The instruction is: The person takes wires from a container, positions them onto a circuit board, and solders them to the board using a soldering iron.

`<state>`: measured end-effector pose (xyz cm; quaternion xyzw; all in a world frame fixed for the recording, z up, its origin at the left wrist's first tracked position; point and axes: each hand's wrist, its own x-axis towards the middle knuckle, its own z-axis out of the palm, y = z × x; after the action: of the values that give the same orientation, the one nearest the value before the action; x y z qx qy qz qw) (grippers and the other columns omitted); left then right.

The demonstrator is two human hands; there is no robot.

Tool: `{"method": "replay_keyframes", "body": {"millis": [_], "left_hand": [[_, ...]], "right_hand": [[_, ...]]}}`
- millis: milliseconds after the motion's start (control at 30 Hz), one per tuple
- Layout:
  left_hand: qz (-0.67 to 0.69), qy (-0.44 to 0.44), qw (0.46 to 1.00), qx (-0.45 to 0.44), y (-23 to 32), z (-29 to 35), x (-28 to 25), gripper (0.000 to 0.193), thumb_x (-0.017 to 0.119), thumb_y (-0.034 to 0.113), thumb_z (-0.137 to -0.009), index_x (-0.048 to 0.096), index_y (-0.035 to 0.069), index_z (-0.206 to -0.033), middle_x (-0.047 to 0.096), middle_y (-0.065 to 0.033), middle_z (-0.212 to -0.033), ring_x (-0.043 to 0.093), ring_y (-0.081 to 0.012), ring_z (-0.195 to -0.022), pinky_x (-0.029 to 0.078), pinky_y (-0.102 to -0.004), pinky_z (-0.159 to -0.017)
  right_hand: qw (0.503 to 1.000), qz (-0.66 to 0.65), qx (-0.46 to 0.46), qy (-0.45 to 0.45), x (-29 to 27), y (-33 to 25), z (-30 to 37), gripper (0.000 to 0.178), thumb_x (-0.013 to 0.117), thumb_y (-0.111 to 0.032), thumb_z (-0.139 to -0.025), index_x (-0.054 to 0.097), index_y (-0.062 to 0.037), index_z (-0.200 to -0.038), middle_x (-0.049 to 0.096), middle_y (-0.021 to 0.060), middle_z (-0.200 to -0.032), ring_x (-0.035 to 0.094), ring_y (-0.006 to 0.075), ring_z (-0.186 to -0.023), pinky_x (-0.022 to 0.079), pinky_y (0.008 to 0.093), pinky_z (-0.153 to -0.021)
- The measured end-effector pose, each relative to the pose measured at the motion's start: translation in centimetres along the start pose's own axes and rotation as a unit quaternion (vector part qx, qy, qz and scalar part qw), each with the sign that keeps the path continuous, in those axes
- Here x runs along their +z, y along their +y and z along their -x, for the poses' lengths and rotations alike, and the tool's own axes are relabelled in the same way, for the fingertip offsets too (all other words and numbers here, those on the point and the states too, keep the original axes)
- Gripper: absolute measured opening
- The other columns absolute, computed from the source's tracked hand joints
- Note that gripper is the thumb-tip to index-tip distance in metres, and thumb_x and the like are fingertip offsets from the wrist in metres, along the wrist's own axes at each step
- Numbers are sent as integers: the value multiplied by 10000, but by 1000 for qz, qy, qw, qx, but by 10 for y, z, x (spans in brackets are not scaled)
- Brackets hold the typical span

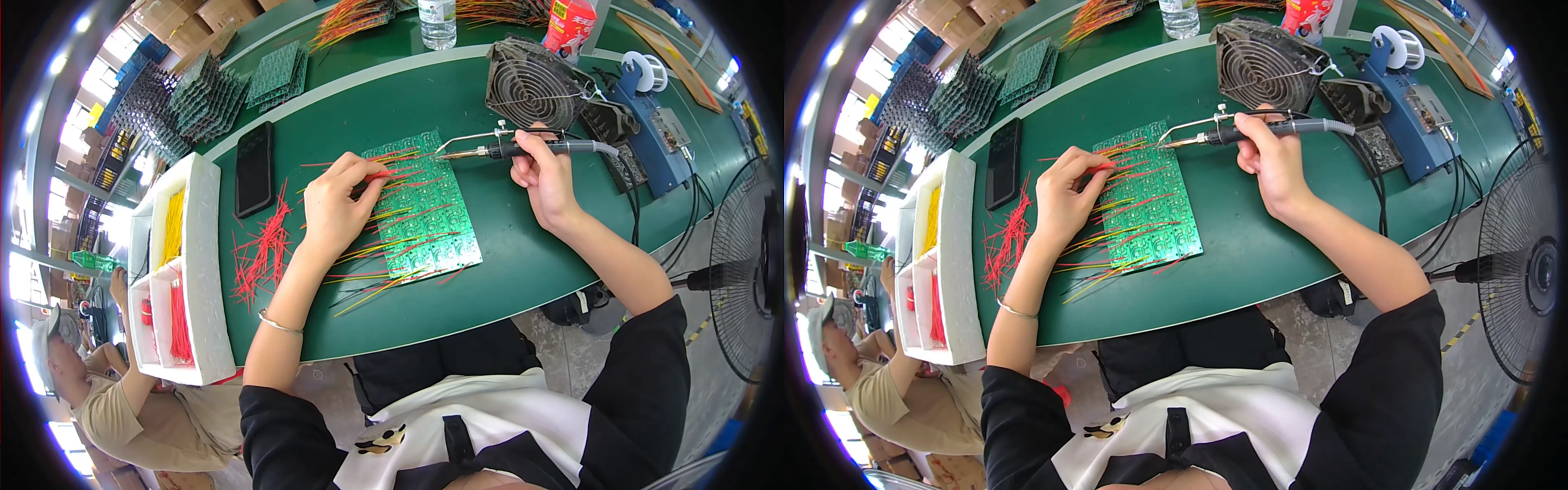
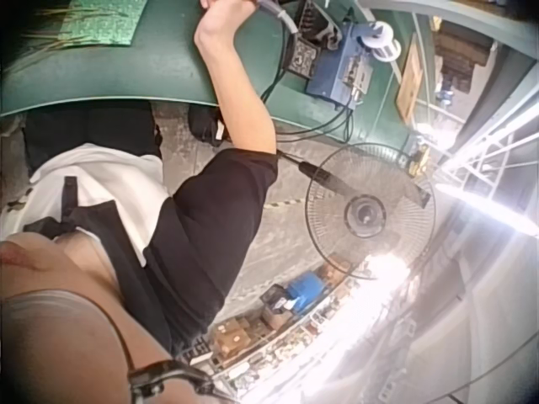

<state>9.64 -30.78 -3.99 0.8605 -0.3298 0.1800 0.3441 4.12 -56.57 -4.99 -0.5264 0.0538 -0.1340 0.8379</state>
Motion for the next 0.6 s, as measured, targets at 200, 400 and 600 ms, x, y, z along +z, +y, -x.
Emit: {"method": "replay_keyframes", "body": {"millis": [200, 400, 600], "left_hand": [[24, 0, 1000, -1, -2, 1, 2, 89, 635, 10, -742, 653, 33, -826, 587, -42, -740, 519, -104, -571, 378, -216, -482], [35, 3, 999, 3, -4, 2, 4, 93, 628, 1, -745, 653, 30, -830, 586, -47, -744, 527, -105, -583, 391, -215, -493], [39, 1, 999, -6, -2, 2, 3, 99, 624, -1, -746, 655, 29, -835, 584, -50, -747, 532, -110, -589, 401, -215, -507]], "right_hand": [[1000, 20, -6, -16, 1, -1, 2, 172, 572, -142, -838, 436, -101, -741, 404, -26, -529, 303, 42, -423, 253, 219, -405], [999, 31, -9, -25, 2, -1, 3, 183, 572, -126, -838, 431, -89, -727, 403, -23, -533, 307, 40, -428, 250, 213, -397], [999, 38, -11, -38, 4, -1, 5, 183, 587, -109, -827, 442, -75, -720, 409, -20, -555, 326, 37, -434, 257, 211, -393]]}}
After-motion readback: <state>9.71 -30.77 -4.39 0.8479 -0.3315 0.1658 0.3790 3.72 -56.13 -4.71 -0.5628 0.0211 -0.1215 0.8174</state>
